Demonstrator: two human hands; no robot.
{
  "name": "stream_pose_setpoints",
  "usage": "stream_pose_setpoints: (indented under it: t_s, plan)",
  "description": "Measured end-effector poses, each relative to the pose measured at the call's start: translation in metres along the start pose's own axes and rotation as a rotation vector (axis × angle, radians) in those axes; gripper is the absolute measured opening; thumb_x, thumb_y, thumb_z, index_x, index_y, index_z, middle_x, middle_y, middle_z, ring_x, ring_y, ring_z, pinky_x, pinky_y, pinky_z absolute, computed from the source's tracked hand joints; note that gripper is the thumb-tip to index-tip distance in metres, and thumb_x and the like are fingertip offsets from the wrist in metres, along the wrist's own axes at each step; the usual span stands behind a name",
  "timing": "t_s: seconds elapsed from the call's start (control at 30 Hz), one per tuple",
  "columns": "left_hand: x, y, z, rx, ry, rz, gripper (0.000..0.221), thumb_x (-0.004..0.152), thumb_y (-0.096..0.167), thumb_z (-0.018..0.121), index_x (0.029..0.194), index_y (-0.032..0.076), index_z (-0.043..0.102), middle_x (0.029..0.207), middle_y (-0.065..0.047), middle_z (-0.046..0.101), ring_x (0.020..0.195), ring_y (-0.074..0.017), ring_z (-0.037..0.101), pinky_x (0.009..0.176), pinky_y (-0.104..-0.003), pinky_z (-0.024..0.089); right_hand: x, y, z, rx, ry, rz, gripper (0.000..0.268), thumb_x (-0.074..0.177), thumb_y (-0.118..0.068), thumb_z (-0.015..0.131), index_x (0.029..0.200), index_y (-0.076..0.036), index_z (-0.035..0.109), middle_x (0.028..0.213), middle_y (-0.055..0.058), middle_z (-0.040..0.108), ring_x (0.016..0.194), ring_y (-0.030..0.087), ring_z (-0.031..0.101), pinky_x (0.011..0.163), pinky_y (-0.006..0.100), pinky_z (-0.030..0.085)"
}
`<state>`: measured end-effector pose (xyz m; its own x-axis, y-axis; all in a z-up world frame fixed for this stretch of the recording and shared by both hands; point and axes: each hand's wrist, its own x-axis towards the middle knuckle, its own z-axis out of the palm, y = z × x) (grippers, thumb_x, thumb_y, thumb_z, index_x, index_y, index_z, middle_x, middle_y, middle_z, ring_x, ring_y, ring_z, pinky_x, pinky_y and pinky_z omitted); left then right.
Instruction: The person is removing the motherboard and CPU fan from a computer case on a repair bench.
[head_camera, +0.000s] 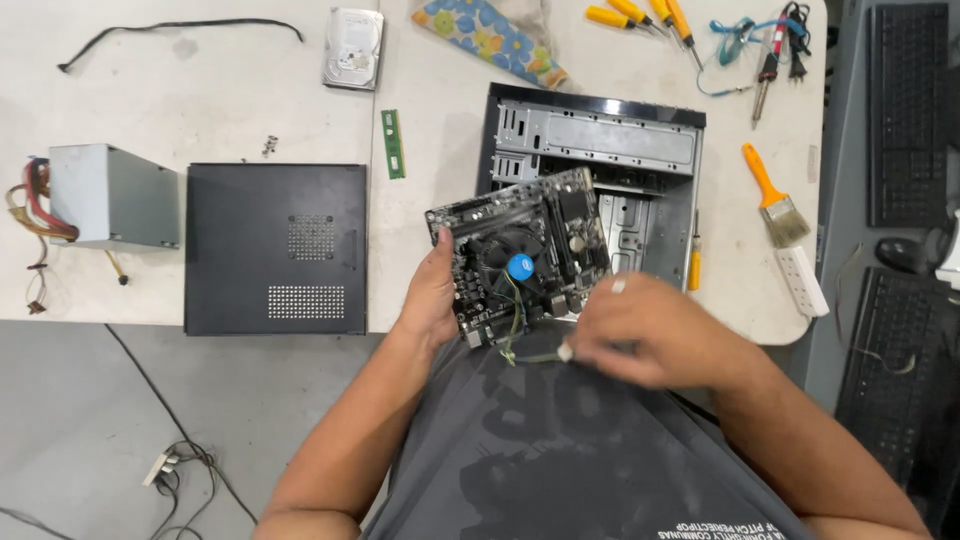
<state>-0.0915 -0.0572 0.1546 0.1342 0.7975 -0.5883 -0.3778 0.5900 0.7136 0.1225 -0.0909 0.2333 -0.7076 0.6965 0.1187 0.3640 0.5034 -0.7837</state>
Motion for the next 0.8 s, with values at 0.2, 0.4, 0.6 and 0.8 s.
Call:
stream_pose_setpoints:
  t_s: [0.2,0.4,0.6,0.8]
  plan:
    - [0.017,-0.022,-0.003,-0.436,-0.151,0.036,0.070,0.079,0.050,0.058,0.118,-0.007,0.048,0.107,-0.031,0.057,0.098,-0.0387,0.059,0.074,-0.052,0.051,-0.004,0.025,0.010,-0.458,0.311,0.243,0.013,0.075,-0.026,0.068,0.081,-0.015,0.066,0.073,0.001,0.063,0.069,0.022,0.061,0.063,0.034,0.048]
    - [0.012,-0.007,0.013,-0.471,-0.227,0.057,0.067,0.080,0.047,0.058,0.117,-0.008,0.046,0.103,-0.032,0.058,0.092,-0.0381,0.061,0.069,-0.050,0.054,0.006,0.020,0.017,-0.570,0.342,0.323,0.019,0.071,-0.029,0.072,0.080,-0.015,0.063,0.068,0.001,0.060,0.066,0.024,0.061,0.059,0.035,0.048]
    - [0.019,-0.016,0.000,-0.250,-0.117,0.057,0.073,0.080,0.051,0.057,0.123,-0.006,0.039,0.121,-0.031,0.040,0.115,-0.0382,0.031,0.087,-0.055,0.028,0.010,0.017,0.017,-0.470,0.240,0.516,0.016,0.069,-0.024,0.069,0.078,-0.013,0.061,0.067,0.001,0.061,0.070,0.024,0.061,0.062,0.034,0.047]
    - [-0.016,0.016,0.036,-0.225,-0.132,0.027,0.072,0.076,0.050,0.061,0.121,-0.004,0.045,0.125,-0.033,0.043,0.128,-0.0392,0.030,0.100,-0.060,0.024,0.011,0.015,0.016,-0.303,0.251,0.690,0.018,0.067,-0.024,0.070,0.078,-0.013,0.060,0.067,0.002,0.062,0.069,0.022,0.062,0.060,0.033,0.048]
